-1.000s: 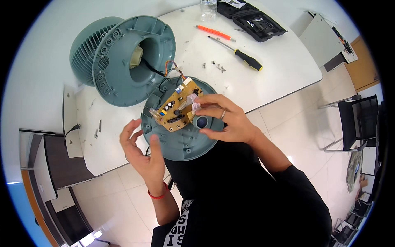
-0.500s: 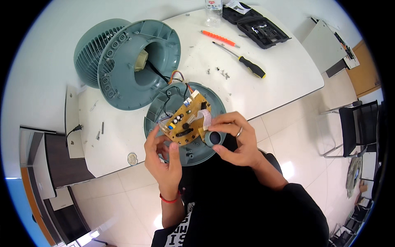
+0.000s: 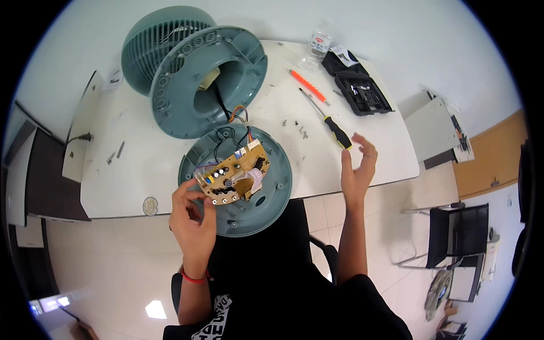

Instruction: The person disassembles a small teal fan by removing the outer casing and unscrewing the internal circuit board. They use a screwdriver to detach the board from the fan housing and separate the components on a white desk.

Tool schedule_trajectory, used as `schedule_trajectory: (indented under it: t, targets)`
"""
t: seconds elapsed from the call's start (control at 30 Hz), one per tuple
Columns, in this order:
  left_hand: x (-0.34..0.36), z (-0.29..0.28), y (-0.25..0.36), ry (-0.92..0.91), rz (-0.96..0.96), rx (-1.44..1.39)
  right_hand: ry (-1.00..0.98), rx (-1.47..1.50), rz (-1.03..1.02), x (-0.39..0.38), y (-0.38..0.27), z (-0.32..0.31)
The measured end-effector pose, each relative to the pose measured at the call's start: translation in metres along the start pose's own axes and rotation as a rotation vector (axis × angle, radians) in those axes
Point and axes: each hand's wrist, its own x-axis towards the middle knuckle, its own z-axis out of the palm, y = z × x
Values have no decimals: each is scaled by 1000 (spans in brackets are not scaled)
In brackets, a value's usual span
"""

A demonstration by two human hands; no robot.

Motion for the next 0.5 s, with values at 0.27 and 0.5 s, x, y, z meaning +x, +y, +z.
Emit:
schedule_trajectory:
  t: [0.27,0.5]
  targets:
    - [4,-4,-16,-8,-74,-202,-181,-289,-82,32,67,35]
    - [1,6,-27,72,43,-112,-66,120,182,27,59,27]
